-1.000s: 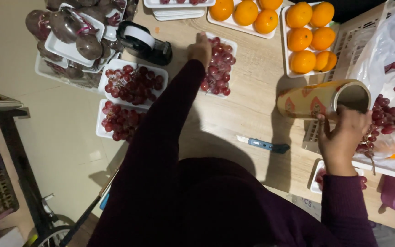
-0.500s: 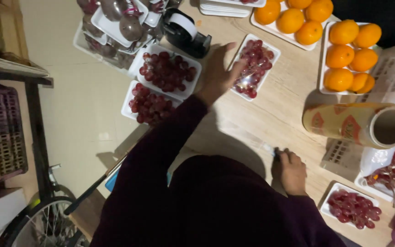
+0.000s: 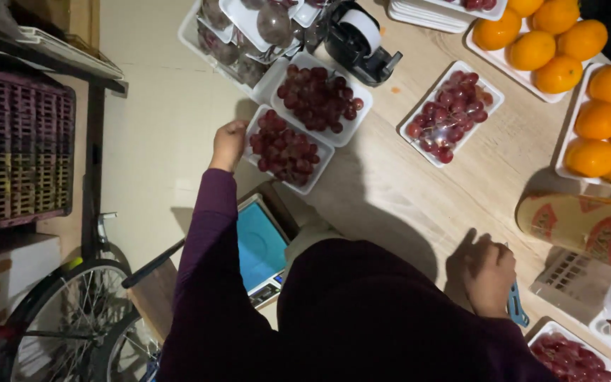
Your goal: The person packs grapes into plastic trays by hand, using plastic wrap to cover each tray and a small blade to cut the wrap.
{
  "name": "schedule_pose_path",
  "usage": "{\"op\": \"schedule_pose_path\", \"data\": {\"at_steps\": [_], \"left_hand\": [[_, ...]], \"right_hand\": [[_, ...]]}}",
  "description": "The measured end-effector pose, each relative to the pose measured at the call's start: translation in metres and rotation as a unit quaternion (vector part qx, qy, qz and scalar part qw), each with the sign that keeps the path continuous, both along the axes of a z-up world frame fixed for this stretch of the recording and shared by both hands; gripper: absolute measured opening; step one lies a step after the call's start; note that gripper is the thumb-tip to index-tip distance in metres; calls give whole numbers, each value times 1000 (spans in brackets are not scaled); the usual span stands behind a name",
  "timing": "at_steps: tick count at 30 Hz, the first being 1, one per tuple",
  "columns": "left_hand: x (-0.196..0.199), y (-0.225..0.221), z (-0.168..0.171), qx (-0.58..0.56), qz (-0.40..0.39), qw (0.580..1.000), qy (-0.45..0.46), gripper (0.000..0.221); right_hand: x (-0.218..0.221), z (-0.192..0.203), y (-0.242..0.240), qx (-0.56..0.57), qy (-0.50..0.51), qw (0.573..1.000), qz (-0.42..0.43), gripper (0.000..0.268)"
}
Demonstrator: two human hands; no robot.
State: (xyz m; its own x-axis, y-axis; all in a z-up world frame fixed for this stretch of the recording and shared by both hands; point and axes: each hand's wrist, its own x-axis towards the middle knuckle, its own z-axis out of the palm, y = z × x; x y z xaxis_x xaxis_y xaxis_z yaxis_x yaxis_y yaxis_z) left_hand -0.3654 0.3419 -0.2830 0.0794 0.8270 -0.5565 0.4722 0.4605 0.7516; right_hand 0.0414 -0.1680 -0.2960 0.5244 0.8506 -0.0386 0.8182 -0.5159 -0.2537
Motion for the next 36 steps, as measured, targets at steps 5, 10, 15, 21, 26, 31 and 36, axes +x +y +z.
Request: {"op": "schedule_pose_path", "data": {"at_steps": [5,10,15,21,26,31,36], "left_hand": [[-20,-3,-43,143,-89,982,90,22],[-30,-29,-25,212,-182,952,129,23],[-36,-76,-11,122,-130,976,127,25],[-37,-144,-57,124,-69,990,11,24],[-5,-168,-33,103,-86,991,-14,25],[51,-166,-21,92,-201,975,-37,30],[152,-171,18,104,-365,921,-90,31]], "right_hand": [[-12,0,40,4,121,993,-7,49],[-36,-5,77,-10,269,962,-50,28],[-57,19,117,-42,398,914,-69,29],[-64,30,137,-30,480,876,-34,33],[-63,39,147,-12,521,852,-50,35],[-49,86,161,45,533,834,-135,44],[7,121,157,92,585,790,-159,55]]}}
